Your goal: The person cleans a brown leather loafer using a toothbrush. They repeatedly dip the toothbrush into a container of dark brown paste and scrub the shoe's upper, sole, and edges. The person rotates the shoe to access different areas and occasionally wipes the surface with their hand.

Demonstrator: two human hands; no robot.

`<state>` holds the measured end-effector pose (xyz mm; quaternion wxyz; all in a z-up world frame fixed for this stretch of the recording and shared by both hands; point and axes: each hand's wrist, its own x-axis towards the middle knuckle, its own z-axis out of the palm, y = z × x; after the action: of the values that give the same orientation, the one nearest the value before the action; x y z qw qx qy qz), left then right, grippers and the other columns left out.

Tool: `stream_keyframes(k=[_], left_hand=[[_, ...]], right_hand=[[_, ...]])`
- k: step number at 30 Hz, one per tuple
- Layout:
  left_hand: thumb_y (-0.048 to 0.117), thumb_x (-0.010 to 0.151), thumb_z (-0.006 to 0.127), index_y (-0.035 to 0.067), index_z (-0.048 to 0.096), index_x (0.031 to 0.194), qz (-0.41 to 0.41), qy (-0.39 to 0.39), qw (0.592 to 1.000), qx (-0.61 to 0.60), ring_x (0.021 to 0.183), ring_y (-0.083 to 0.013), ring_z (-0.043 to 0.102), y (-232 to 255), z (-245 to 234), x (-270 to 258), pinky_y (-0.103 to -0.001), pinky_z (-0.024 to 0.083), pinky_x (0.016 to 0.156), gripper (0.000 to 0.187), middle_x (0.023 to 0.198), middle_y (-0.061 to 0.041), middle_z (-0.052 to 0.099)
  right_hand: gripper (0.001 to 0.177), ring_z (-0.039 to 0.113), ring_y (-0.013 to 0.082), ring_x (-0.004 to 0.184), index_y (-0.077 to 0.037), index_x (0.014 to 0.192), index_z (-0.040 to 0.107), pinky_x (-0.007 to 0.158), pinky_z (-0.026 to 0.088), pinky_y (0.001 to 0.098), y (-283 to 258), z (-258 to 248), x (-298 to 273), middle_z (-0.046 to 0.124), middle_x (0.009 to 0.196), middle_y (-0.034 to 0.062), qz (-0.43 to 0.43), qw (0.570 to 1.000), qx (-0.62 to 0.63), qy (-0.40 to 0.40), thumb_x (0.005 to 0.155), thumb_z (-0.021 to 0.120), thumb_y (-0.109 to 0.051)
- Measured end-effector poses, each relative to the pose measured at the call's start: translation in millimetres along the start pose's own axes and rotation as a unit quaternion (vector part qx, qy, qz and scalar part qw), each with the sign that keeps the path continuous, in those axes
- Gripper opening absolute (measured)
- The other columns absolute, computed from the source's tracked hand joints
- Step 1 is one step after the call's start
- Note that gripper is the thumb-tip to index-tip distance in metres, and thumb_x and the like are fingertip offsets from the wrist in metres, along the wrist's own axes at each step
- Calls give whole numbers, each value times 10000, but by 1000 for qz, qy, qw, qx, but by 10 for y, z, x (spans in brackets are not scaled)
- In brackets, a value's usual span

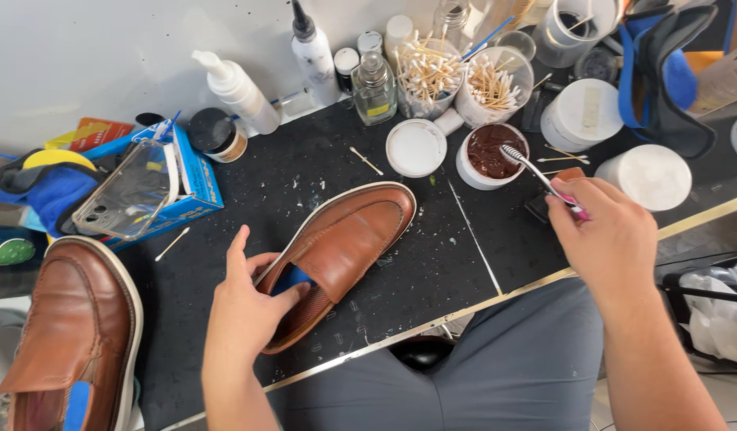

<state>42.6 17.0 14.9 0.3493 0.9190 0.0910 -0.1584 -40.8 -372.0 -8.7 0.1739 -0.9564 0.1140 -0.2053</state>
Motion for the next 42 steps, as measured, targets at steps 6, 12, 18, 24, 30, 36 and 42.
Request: stream_keyframes(k=[6, 12, 18, 24, 30, 36, 42], left_hand=[[277, 619, 963, 145, 252, 1586, -53, -93, 994, 7, 1157, -260, 708, -60, 35, 246, -382, 490, 1055, 1207, 1228, -92, 744], [277, 600, 969, 141, 289, 1577, -60, -94, 994, -3, 1176, -257, 697, -152, 67, 285, -386, 499, 1046, 1199, 1243, -97, 737], [251, 578, 939, 146, 287, 1579, -45, -90, 995, -7, 1172, -257, 696, -162, 62, 283, -383, 510, 1032, 1199, 1240, -89, 738], [257, 630, 915, 149, 233, 1593, -60, -79, 995, 9, 1126, -267, 725, -54, 50, 158, -376, 534, 999, 1185, 1218, -101, 736], [227, 648, 894, 134, 186, 1628, -39, -24, 999, 6, 1075, -278, 717, 12, 145, -140, -386, 546, 942, 1213, 1209, -101, 697], [221, 628, 922, 93, 208, 1607, 17, 40, 999, 27, 1169, -309, 604, 30, 223, -289, -432, 477, 988, 1219, 1209, -114, 683], [221, 628, 920, 112, 187, 1613, -9, 35, 999, 33, 1179, -303, 590, 63, 258, -341, -438, 472, 984, 1233, 1216, -111, 655]], right_hand=[[119, 677, 209, 741, -104, 1063, 766, 692, 523, 339, -46, 7, 70, 746, 1009, 17, 7, 1000, 1, -12, 957, 757, -158], [93, 668, 184, 699, -110, 1041, 768, 661, 512, 340, -39, 47, 50, 745, 991, 1, 12, 999, -31, -22, 959, 761, -155], [77, 680, 187, 715, -92, 1054, 771, 704, 517, 325, 20, 65, -5, 736, 959, 11, 4, 1000, -16, -12, 1001, 768, -147], [112, 688, 118, 815, -23, 1125, 735, 737, 524, 227, -69, 63, -134, 736, 1053, 83, 7, 992, 117, 36, 1031, 773, -69], [184, 639, 48, 734, 0, 1054, 735, 604, 485, 190, -534, 264, -440, 746, 974, 64, 32, 949, 301, -90, 872, 732, -30], [196, 628, 22, 700, 11, 1100, 711, 584, 461, 171, -749, 497, -611, 761, 863, 56, 84, 903, 388, -164, 906, 690, -3], [181, 619, 72, 620, 13, 1049, 729, 542, 469, 217, -833, 564, -574, 736, 851, 69, 63, 929, 329, -158, 870, 729, -13]])
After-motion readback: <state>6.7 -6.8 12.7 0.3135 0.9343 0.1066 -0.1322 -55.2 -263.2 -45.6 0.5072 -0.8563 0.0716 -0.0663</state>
